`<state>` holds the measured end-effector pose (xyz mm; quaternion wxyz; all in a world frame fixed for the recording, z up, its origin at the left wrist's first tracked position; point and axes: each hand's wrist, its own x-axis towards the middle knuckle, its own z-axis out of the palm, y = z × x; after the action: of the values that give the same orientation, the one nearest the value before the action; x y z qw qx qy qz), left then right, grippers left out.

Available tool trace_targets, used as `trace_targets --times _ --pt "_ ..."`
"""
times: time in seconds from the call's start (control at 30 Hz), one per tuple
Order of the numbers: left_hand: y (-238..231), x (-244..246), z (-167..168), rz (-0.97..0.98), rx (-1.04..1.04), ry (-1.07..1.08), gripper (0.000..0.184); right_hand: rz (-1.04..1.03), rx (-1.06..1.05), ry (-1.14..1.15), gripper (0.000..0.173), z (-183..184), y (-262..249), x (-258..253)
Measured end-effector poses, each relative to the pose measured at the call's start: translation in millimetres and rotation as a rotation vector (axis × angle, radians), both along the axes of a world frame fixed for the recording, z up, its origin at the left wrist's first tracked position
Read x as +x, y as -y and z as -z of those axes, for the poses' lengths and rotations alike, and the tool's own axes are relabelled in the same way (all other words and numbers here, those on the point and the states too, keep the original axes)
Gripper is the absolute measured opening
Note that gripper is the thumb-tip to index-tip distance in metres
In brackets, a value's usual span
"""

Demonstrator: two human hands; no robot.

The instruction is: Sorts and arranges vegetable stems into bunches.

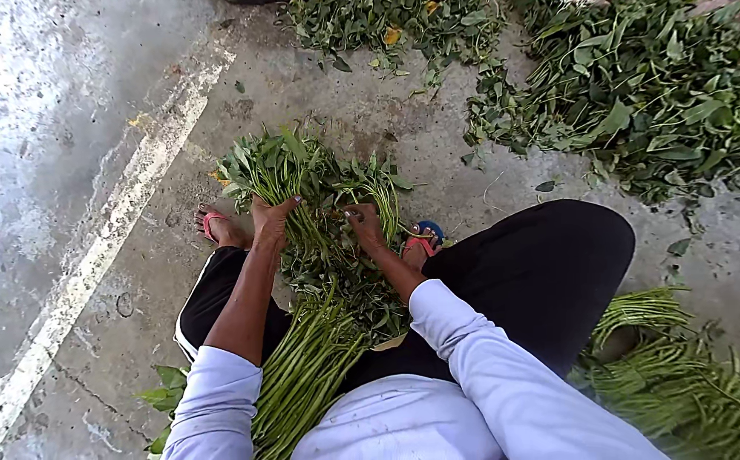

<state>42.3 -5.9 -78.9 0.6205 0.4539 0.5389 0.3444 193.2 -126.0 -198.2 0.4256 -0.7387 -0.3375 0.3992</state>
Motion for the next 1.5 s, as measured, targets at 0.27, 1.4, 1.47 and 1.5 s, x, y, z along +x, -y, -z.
trace_targets --times 0.27,1.4,1.47,1.5 --pt "-5.0 -4.3 6.1 -0.057 -0.075 -0.058 0.071 0.022 -0.239 -0.240 0.039 28.5 5.2 10.1" --pt "11.1 32.7 -92.7 -0.409 0.168 0.323 0.070 -0.210 0.400 0.409 0.090 -156.5 -46.0 -87.4" --pt "10.1 37.9 -104.6 -0.460 0.142 0.377 0.072 -0.140 0.516 0.530 0.087 -153.4 -45.9 -95.9" --pt "11.9 39.1 -111.8 -0.477 0.125 0.410 0.071 -0.134 0.556 0.588 0.085 -153.8 -46.7 -94.4"
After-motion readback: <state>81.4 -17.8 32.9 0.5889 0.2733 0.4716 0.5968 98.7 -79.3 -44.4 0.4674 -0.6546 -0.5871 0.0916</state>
